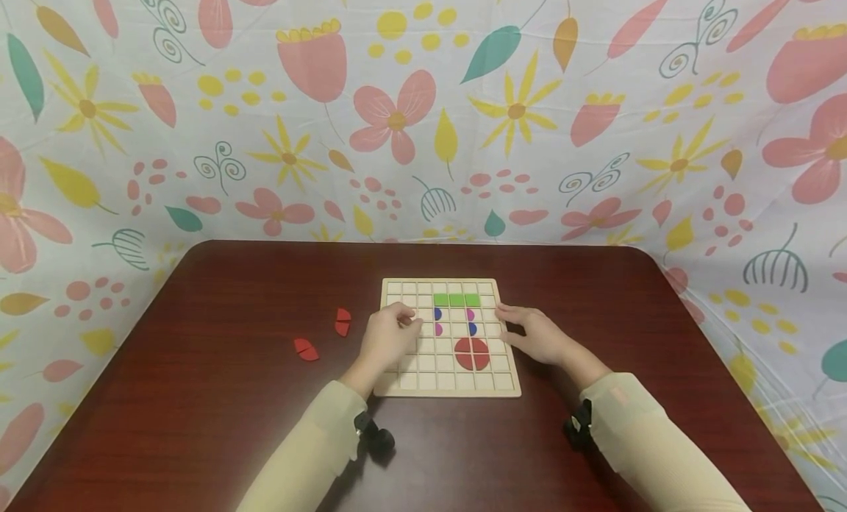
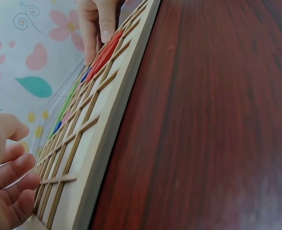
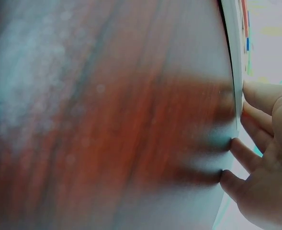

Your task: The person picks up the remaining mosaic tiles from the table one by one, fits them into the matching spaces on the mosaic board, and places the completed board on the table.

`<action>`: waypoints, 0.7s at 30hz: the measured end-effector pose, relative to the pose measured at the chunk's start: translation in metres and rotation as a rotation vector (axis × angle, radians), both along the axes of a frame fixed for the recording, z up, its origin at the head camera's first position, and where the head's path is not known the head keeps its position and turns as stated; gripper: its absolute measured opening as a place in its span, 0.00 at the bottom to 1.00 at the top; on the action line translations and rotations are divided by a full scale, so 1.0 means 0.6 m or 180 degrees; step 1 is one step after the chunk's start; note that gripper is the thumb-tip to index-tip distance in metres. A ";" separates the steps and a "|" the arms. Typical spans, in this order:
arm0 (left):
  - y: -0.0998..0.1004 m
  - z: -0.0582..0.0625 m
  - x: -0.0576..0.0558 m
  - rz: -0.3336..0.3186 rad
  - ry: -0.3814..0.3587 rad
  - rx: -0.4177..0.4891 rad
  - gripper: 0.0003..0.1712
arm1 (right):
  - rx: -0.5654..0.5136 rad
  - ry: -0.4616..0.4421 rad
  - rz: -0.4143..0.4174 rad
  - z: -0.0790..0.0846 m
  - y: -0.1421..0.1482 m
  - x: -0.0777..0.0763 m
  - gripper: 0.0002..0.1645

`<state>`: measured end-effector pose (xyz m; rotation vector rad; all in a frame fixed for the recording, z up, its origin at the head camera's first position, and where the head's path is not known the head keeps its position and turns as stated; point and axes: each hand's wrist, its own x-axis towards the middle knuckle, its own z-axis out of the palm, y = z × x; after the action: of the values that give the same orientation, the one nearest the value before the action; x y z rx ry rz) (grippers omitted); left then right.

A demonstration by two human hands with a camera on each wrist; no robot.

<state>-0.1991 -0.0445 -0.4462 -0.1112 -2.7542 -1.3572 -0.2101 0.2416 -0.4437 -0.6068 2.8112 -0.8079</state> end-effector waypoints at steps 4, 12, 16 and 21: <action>-0.010 0.001 0.001 0.0002 0.0070 0.0013 0.13 | -0.0003 -0.0029 -0.0013 0.001 0.000 0.000 0.32; -0.027 0.001 0.002 0.0073 0.0157 0.0006 0.12 | 0.0014 -0.0005 -0.0003 0.000 0.001 0.000 0.32; -0.036 0.002 0.003 0.0089 0.0198 -0.0001 0.13 | 0.0010 0.0008 -0.0008 -0.001 0.001 0.000 0.32; -0.047 0.003 0.004 0.0094 0.0215 -0.0001 0.13 | -0.0007 0.0015 -0.0001 -0.001 -0.001 0.001 0.31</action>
<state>-0.1966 -0.0726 -0.4443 -0.1135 -2.6899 -1.3208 -0.2098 0.2412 -0.4443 -0.6092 2.8151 -0.8109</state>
